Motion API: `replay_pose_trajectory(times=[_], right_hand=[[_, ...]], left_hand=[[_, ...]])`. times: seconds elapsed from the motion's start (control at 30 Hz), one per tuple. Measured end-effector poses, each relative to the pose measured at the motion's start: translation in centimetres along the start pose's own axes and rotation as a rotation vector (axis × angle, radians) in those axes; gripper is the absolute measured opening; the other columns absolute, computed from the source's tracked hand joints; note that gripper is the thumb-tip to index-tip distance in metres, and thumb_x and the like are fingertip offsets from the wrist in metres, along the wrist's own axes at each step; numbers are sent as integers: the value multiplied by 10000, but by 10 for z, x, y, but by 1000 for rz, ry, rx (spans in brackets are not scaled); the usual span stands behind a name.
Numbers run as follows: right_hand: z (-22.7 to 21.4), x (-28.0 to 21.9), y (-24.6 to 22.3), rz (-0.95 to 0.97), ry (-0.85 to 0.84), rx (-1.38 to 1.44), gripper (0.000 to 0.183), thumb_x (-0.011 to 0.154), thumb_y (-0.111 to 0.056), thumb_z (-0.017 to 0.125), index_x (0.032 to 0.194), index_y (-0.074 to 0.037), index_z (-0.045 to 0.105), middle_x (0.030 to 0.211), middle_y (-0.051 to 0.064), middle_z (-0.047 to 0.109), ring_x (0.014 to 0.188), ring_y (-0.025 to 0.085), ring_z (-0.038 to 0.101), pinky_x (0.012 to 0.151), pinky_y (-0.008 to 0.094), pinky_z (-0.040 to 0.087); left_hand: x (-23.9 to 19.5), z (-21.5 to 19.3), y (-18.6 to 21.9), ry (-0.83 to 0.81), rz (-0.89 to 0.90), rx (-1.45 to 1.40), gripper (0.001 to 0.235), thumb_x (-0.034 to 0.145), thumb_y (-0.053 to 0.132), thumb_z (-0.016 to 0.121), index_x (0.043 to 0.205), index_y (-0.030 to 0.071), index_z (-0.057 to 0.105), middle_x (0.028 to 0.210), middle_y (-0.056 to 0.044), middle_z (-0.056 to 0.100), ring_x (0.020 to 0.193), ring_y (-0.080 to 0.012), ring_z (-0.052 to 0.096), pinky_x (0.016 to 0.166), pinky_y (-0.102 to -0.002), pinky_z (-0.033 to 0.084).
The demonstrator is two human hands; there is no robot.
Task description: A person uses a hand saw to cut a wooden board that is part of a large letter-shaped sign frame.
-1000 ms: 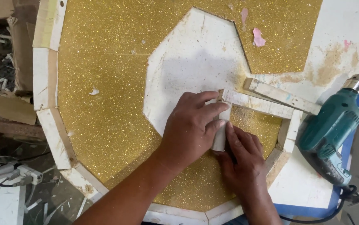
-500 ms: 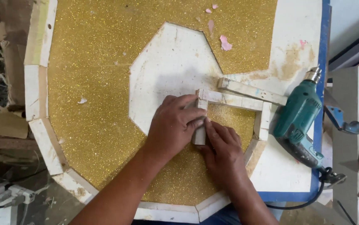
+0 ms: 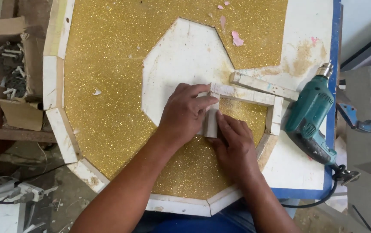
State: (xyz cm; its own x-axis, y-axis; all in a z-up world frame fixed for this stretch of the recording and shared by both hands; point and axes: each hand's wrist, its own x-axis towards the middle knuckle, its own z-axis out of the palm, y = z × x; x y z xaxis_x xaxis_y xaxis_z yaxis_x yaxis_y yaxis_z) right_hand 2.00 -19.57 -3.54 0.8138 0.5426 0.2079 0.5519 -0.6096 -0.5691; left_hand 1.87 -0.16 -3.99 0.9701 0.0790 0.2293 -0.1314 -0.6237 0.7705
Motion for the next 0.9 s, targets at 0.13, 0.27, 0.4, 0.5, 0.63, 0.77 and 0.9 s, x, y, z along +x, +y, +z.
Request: replay_pose_trajectory(times=[0.13, 0.27, 0.4, 0.5, 0.63, 0.77, 0.9], right_hand=[[-3, 2, -4, 11, -17, 5, 646, 815, -255, 833, 1384, -19, 638, 1234, 198, 705, 1112, 407, 665, 888, 506, 521], [-7, 4, -12, 19, -8, 17, 621, 837, -227, 837, 1380, 3, 643, 1206, 229, 702, 1082, 419, 666, 877, 504, 513], [-2, -1, -3, -17, 12, 4, 644, 822, -224, 859, 1387, -8, 641, 1226, 219, 695, 1111, 421, 657, 885, 520, 510], [-1, -1, -1, -40, 24, 8, 643, 826, -234, 857, 1393, -22, 640, 1232, 201, 697, 1111, 408, 660, 864, 494, 510], [2, -3, 6, -51, 19, -17, 638, 832, -237, 848, 1399, -32, 642, 1242, 189, 698, 1116, 396, 659, 860, 478, 506], [0, -2, -1, -59, 9, -41, 639, 812, -211, 846, 1384, -8, 645, 1220, 219, 699, 1094, 427, 658, 837, 508, 507], [-2, -2, -3, -48, 4, -136, 588, 814, -237, 826, 1352, -52, 675, 1238, 164, 705, 1107, 374, 664, 871, 488, 522]], left_hand=[[0, -5, 4, -54, -14, 11, 261, 915, 15, 698, 1096, 170, 803, 1236, -160, 701, 1115, -336, 620, 903, -465, 540], [-1, -2, 3, -52, 8, 52, 257, 911, -2, 694, 1079, 160, 803, 1214, -166, 704, 1092, -333, 620, 900, -461, 536], [-1, -4, 4, -43, 34, 75, 295, 889, -37, 682, 1062, 167, 808, 1195, -124, 706, 1090, -316, 621, 821, -471, 578], [-2, -5, 7, -25, 24, 75, 293, 897, -34, 664, 1047, 173, 808, 1182, -118, 708, 1081, -315, 626, 808, -465, 585], [-3, -9, 11, -29, 41, 98, 292, 895, -26, 665, 1048, 177, 808, 1183, -109, 709, 1084, -303, 631, 806, -461, 597], [-6, -9, 13, -31, 2, 117, 282, 893, 4, 673, 1074, 176, 804, 1215, -119, 688, 1121, -326, 617, 841, -496, 591], [5, 0, 19, -99, -49, 129, 223, 906, 73, 719, 1117, 104, 782, 1265, -164, 661, 1166, -376, 615, 879, -528, 585]])
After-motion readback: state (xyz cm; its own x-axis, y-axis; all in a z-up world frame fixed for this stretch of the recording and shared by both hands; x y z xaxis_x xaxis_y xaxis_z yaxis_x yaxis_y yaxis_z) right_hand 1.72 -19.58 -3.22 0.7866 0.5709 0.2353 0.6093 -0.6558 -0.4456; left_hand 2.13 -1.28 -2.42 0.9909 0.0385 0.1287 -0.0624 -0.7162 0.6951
